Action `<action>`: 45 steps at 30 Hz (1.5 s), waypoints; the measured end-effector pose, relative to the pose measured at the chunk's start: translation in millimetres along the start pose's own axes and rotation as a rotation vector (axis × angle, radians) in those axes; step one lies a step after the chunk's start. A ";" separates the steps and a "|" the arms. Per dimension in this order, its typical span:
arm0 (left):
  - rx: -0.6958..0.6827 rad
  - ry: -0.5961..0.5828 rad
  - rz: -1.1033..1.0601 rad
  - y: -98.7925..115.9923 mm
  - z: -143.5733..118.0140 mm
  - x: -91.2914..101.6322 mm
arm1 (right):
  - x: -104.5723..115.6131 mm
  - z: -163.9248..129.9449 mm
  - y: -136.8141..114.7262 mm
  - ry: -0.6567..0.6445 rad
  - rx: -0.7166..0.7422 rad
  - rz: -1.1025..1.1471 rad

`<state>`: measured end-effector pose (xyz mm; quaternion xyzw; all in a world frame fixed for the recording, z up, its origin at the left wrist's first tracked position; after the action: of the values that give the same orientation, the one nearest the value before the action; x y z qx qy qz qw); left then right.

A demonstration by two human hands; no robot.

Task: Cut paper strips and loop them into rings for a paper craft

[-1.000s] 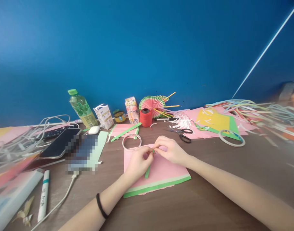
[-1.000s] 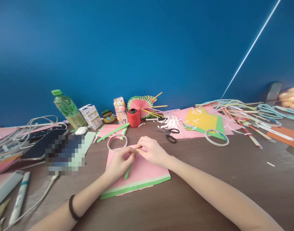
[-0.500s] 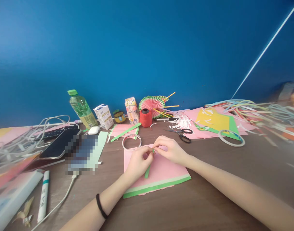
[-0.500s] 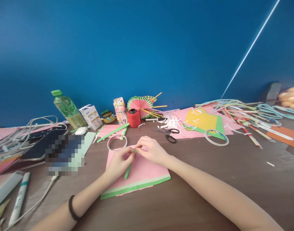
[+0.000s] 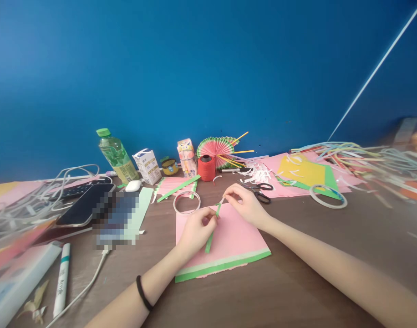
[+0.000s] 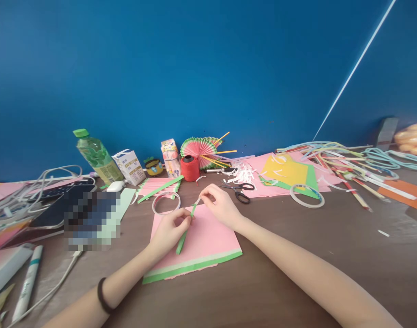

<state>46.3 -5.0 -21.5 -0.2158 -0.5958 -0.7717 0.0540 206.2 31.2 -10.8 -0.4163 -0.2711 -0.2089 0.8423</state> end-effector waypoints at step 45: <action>0.242 0.338 -0.598 -10.3 21.6 43.4 | 5.3 -3.8 6.6 -0.633 0.127 -0.154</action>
<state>9.5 25.8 -9.3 0.1068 -0.7021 -0.7021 -0.0513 215.2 31.2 -13.3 -0.3856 -0.5624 -0.1149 0.7224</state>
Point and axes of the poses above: each hand's wrist, its own z-axis towards the middle knuckle, its own x-axis out of the back of the hand, y = z × x, the point moved 2 cm from there along z, towards the middle knuckle, and after that the axes turned 10 degrees about -z, right-handed, at the moved point
